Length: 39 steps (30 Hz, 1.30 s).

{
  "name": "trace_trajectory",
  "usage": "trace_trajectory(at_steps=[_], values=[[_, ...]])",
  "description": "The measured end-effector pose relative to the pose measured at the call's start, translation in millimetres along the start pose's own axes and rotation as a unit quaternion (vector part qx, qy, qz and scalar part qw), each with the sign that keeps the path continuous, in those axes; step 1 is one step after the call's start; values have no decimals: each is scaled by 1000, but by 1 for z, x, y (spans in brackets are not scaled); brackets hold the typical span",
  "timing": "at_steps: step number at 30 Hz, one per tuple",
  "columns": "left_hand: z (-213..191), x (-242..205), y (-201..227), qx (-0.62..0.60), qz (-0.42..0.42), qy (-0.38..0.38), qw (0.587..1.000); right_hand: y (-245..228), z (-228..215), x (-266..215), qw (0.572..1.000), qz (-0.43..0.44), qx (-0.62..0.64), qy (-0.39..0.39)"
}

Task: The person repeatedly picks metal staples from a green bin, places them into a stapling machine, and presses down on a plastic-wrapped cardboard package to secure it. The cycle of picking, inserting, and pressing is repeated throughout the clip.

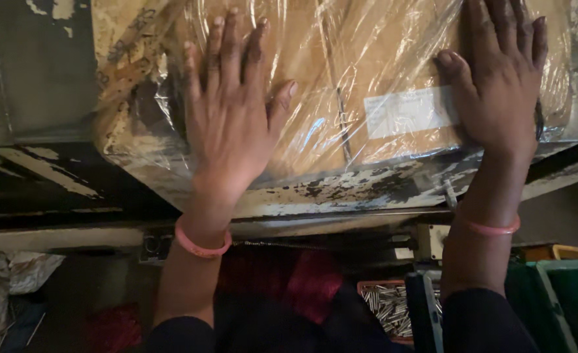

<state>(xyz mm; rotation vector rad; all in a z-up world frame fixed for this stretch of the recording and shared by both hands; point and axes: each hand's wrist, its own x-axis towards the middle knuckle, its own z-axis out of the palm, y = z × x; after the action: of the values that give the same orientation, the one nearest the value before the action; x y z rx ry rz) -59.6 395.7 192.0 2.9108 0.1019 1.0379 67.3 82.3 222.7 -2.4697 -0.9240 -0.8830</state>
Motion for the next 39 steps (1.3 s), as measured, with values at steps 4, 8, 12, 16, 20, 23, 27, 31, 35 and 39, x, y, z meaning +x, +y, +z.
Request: trace_trajectory(at_steps=[4, 8, 12, 16, 20, 23, 27, 31, 35, 39], values=[[-1, 0, 0, 0, 5, 8, 1000, 3, 2, 0, 1000, 6, -13, 0], [-1, 1, -1, 1, 9, 13, 1000, 3, 1, 0, 1000, 24, -7, -9], [0, 1, -1, 0, 4, 3, 1000, 1, -1, 0, 999, 30, -4, -18], [0, 1, 0, -6, 0, -1, 1000, -1, -1, 1, 999, 31, -7, -22], [-1, 1, 1, 0, 0, -2, 1000, -1, -1, 1, 999, 37, -10, -27], [-2, 1, 1, 2, 0, -5, 1000, -1, -2, 2, 999, 38, -11, -27], [-4, 2, 2, 8, -1, -13, 1000, 0, -2, 2, 999, 35, -13, -25], [-4, 2, 2, 7, -1, -8, 1000, -1, -3, 1, 999, 40, -9, -28], [-4, 2, 2, 8, -1, -9, 1000, -1, -3, 1, 999, 40, -8, -26], [-4, 2, 2, 3, -1, -3, 1000, 0, -2, 2, 998, 45, -9, -32]])
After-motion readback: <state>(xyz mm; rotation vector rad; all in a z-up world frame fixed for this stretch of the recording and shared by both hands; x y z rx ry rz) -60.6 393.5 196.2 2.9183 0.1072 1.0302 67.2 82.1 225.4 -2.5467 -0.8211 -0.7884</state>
